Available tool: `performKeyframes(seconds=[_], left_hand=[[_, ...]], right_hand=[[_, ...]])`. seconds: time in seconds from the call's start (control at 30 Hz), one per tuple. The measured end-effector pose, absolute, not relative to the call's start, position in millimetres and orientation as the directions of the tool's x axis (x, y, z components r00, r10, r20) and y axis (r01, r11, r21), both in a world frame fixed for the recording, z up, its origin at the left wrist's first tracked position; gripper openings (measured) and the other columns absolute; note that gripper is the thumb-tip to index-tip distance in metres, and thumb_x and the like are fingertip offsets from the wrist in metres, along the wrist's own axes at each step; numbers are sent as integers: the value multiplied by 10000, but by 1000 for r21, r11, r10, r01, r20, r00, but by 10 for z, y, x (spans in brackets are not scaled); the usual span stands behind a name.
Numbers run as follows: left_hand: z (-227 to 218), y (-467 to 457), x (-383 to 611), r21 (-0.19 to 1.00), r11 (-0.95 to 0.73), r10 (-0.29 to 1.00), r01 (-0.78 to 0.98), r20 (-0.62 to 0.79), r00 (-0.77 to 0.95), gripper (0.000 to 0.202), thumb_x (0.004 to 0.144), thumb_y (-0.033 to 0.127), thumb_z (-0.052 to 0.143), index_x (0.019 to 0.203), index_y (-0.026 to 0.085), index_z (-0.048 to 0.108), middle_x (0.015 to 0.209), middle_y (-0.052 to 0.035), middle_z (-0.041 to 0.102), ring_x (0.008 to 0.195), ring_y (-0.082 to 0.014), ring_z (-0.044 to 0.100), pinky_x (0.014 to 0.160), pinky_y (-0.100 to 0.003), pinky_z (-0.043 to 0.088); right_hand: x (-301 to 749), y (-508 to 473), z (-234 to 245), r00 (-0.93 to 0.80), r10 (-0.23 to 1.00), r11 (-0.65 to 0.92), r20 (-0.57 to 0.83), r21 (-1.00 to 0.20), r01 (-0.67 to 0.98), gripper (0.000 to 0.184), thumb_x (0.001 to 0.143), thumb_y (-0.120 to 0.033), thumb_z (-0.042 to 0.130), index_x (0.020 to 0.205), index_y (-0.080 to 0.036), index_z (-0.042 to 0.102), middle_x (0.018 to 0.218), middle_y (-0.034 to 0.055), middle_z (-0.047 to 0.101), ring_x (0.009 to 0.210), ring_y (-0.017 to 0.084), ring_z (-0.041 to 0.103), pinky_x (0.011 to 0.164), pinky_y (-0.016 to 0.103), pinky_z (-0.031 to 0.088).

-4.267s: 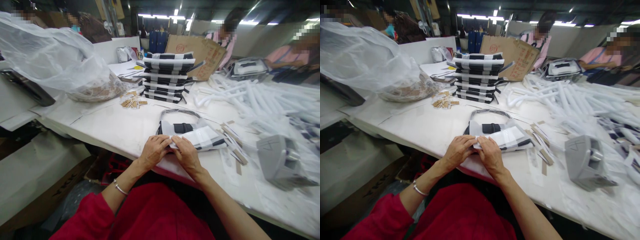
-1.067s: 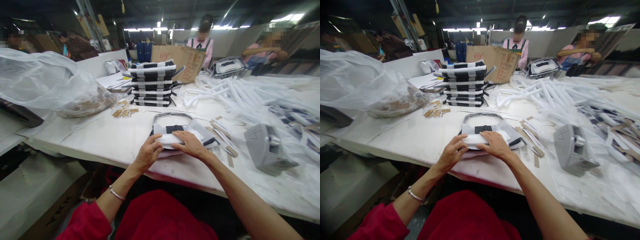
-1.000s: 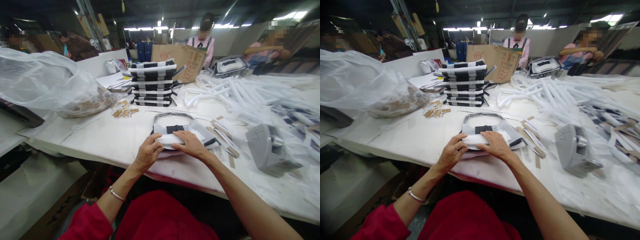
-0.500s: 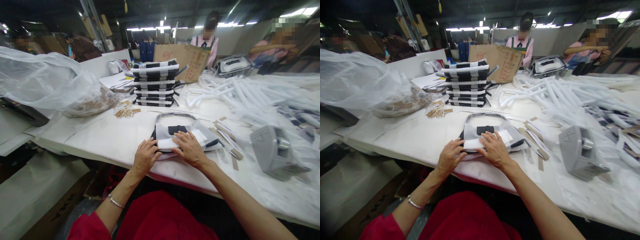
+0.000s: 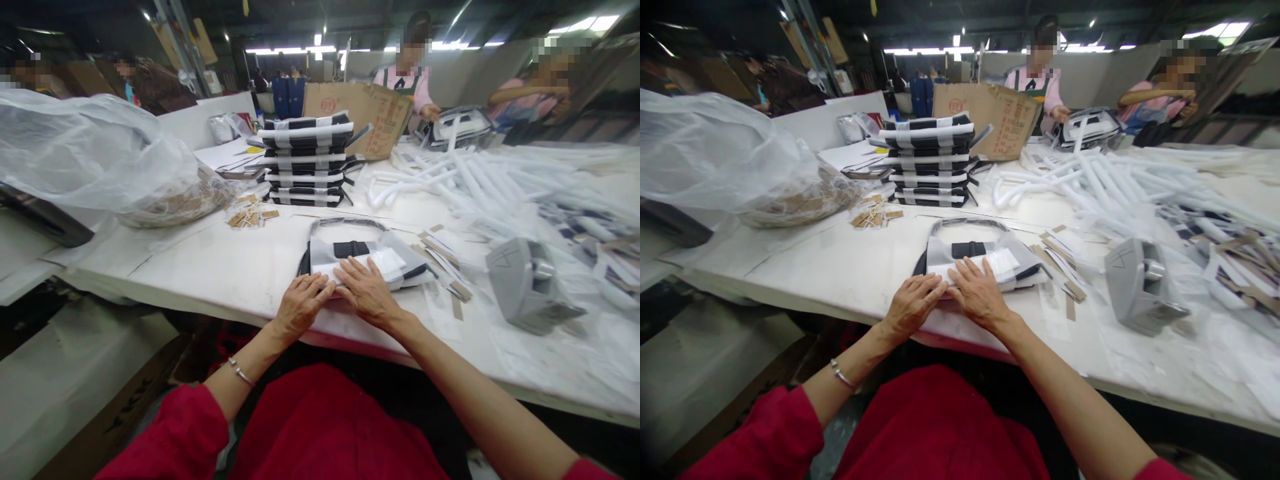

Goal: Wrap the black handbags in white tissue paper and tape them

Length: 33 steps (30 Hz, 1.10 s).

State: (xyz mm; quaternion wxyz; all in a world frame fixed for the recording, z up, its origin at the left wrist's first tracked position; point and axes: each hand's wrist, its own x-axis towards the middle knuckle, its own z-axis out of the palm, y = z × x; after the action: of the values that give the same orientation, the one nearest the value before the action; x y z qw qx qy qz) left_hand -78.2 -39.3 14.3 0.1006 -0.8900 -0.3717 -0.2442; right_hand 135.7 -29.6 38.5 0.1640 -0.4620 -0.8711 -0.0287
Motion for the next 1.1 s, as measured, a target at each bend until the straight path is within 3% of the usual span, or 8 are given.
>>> performKeyframes(seconds=[0.17,0.37,0.57,0.67,0.77,0.9,1.0,1.1], left_hand=[[29,-384,-767,-27,-697,592,717,542,596,341,955,173,512,1277,260,581,1275,-77,647,1240,-248,552,1004,-413,456],[122,-355,-786,-190,-715,519,673,500,693,313,945,154,507,1236,232,593,1260,-93,636,1182,-268,564,954,-424,457],[165,-301,-740,47,-667,664,744,492,564,368,885,155,556,1237,260,577,1140,-64,636,1027,-235,569,850,-383,464],[175,-290,-645,118,-569,743,814,498,447,379,825,94,544,1175,230,601,1020,-66,610,966,-245,552,821,-385,473],[171,-291,-603,100,-548,747,831,506,431,333,835,89,520,1118,225,632,978,-78,605,941,-256,552,808,-400,482],[136,-331,-700,-8,-668,633,744,520,573,366,910,114,473,1224,247,607,1148,-92,645,1071,-242,576,910,-402,482],[112,-380,-790,-143,-702,552,698,510,660,424,938,105,423,1324,230,548,1294,-120,617,1246,-270,529,1045,-495,407],[117,-425,-820,-211,-684,567,698,448,691,460,943,108,415,1383,214,495,1378,-140,571,1321,-320,481,1042,-562,397]], right_hand=[[1437,-373,299,-598,732,642,326,-37,766,766,818,-484,703,1446,-138,433,1517,180,422,1431,334,329,1178,585,181],[1419,-371,251,-598,737,626,316,15,779,806,793,-505,728,1444,-138,425,1506,175,440,1416,345,344,1180,577,173],[1396,-368,252,-566,748,606,346,-6,796,826,766,-476,761,1444,-151,419,1491,175,459,1398,345,373,1162,585,205],[1387,-358,231,-551,752,599,363,-26,800,811,773,-428,764,1452,-162,408,1481,170,473,1394,337,383,1156,588,214],[1384,-354,208,-538,754,590,377,-29,807,764,796,-388,747,1447,-163,416,1474,160,486,1388,334,391,1153,589,221],[1384,-368,156,-532,740,584,410,1,812,559,908,-345,618,1415,-166,462,1470,143,496,1379,324,406,1154,580,228],[1382,-373,105,-526,718,579,455,27,815,419,979,-262,482,1391,-184,494,1453,122,522,1369,307,424,1149,571,239],[1379,-374,62,-514,695,580,503,28,814,386,1001,-226,424,1375,-196,517,1429,112,549,1353,286,446,1146,550,249]])
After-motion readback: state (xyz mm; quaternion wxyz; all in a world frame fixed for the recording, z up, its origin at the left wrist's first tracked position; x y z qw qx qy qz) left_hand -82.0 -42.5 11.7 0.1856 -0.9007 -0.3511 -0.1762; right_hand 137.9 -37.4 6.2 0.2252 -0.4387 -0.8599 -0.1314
